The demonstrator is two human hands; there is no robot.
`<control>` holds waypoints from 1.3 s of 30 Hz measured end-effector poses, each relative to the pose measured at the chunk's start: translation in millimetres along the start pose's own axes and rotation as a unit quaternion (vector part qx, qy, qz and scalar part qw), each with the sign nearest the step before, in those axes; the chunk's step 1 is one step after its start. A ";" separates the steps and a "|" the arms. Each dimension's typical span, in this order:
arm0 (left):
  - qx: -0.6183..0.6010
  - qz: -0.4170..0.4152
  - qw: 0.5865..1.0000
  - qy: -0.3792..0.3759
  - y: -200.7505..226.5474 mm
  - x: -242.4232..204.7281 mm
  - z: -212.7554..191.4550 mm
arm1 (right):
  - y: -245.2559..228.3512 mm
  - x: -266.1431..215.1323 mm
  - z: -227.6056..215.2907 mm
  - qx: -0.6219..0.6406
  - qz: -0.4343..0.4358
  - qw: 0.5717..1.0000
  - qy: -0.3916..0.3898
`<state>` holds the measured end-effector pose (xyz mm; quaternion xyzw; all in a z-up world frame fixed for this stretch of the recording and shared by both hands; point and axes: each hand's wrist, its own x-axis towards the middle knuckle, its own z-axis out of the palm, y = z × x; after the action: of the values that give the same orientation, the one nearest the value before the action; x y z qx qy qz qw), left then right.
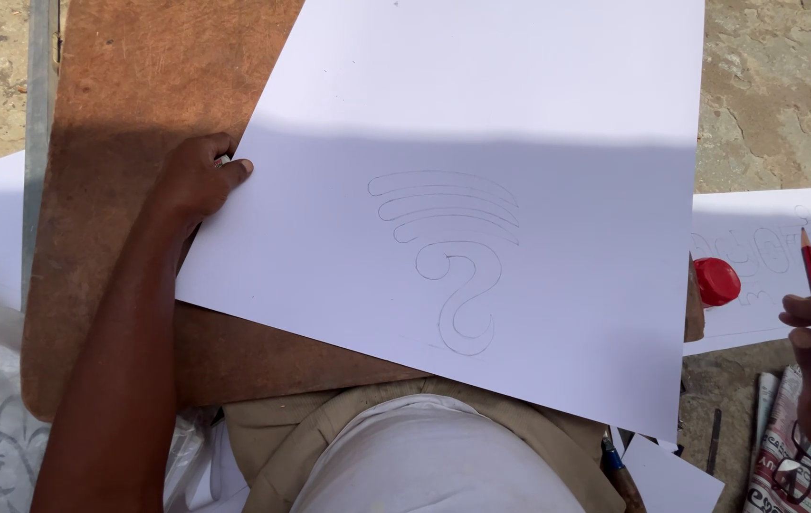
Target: Drawing a sketch of Ganesha on a large sheet of white paper using a pencil and an eraser.
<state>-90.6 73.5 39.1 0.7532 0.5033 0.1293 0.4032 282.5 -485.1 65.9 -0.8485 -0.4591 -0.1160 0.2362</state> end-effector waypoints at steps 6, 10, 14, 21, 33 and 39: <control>0.004 0.006 1.000 0.002 2.3 -2.8 0.7 | -87.6 58.0 35.6 0.068 -0.057 0.996 -0.009; 0.042 0.014 0.998 0.042 -3.1 -3.5 2.2 | -134.7 89.6 81.1 0.077 -0.042 0.993 -0.075; 0.156 0.174 0.953 0.193 -0.4 -10.8 16.5 | -164.4 114.0 110.5 0.114 -0.141 0.975 -0.126; 0.100 0.258 0.961 0.032 65.1 -64.2 87.2 | -213.8 137.9 149.6 0.061 -0.184 0.969 -0.155; 0.071 0.239 0.968 -0.030 65.7 -78.1 124.1 | -217.2 135.0 173.5 0.026 -0.183 0.970 -0.158; 0.110 0.310 0.944 0.010 59.8 -75.2 136.1 | -215.7 142.8 161.2 0.053 -0.180 0.963 -0.193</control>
<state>-4.3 -66.4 11.8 0.9103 0.2600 0.1990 0.2531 178.1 -199.1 49.6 -0.7446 -0.6464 0.0337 0.1630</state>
